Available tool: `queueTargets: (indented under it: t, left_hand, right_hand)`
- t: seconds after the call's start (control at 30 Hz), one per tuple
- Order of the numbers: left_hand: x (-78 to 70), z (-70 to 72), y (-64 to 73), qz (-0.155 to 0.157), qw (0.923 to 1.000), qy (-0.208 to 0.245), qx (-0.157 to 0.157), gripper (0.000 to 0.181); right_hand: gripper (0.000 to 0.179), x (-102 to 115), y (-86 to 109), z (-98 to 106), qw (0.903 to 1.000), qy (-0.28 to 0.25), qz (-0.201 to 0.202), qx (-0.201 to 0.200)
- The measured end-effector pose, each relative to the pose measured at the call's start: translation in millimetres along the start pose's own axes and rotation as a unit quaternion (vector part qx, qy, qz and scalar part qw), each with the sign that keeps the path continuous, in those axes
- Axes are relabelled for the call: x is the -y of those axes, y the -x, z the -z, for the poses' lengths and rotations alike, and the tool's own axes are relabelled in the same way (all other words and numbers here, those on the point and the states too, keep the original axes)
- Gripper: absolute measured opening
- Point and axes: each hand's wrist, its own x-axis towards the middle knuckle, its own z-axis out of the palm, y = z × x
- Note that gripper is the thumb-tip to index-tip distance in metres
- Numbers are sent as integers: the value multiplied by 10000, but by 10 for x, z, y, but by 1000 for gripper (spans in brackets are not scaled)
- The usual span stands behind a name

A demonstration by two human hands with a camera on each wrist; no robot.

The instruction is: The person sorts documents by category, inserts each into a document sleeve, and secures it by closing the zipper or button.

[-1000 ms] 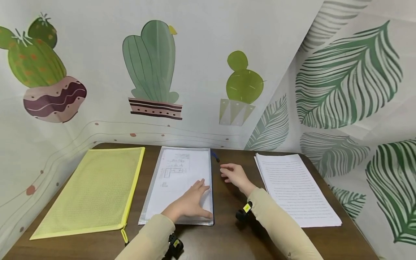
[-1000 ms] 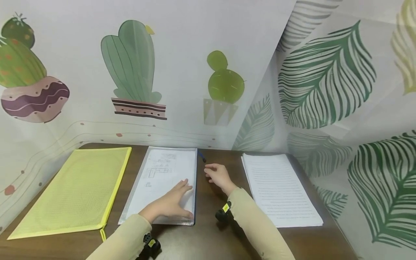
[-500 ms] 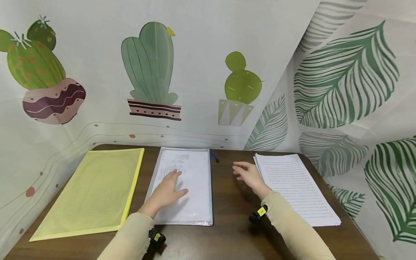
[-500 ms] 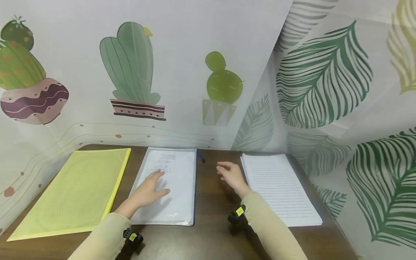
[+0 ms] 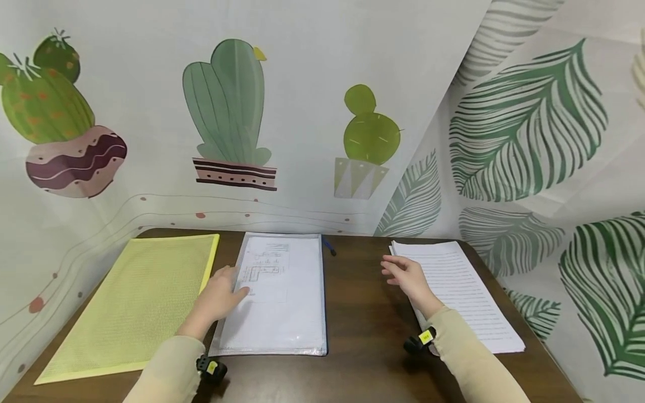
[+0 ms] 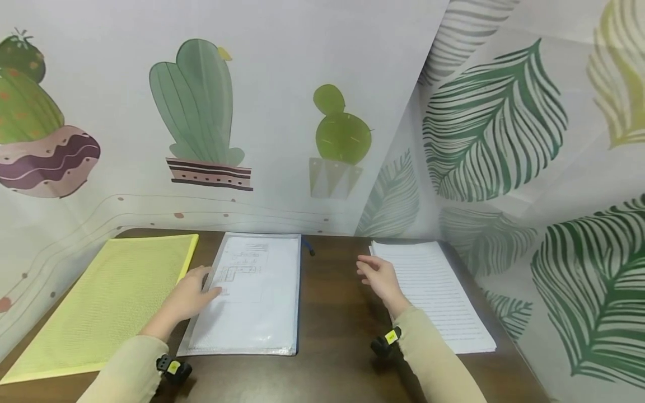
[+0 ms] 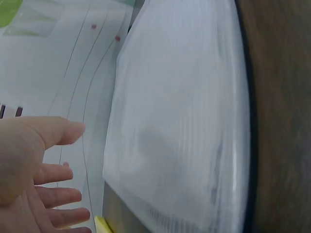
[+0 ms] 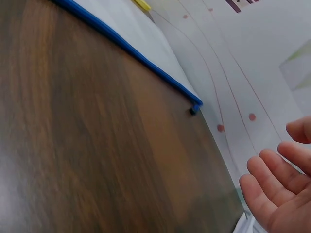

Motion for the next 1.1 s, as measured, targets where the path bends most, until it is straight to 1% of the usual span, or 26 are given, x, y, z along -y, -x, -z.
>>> queueTargets:
  t: [0.13,0.27,0.43,0.53,0.7,0.83,1.0,1.1]
  left_hand:
    - [105,55,18,178,9997,-157,22,62]
    - [213,104,34,333,9990,-268,122,61]
    - [290,181,58,618,9966,-405,353,63]
    - [324,218,71,700,9951,-536,447,63]
    - [396,254,72,715,9940,-685,459,55]
    - [449,259,74,806,9925,-781,485,47]
    - [451,266,87,1052,9901,-763,537,39]
    - [435,271,97,1114,9896,-747,518,32]
  right_hand:
    - [41,-28,24,99,9999,-8,10,-135]
    - [42,-60,49,203,9996,-77,-19,-283]
    - [44,-107,79,350,9991,-99,-64,-412]
    - [45,-143,84,452,9988,-92,-72,-466]
    - [48,-188,97,647,9976,57,-95,-679]
    - [50,-211,126,796,9960,197,-165,-860]
    - [52,-289,174,948,9931,493,-333,-1010]
    - [53,-357,202,1034,9900,753,-471,-1094]
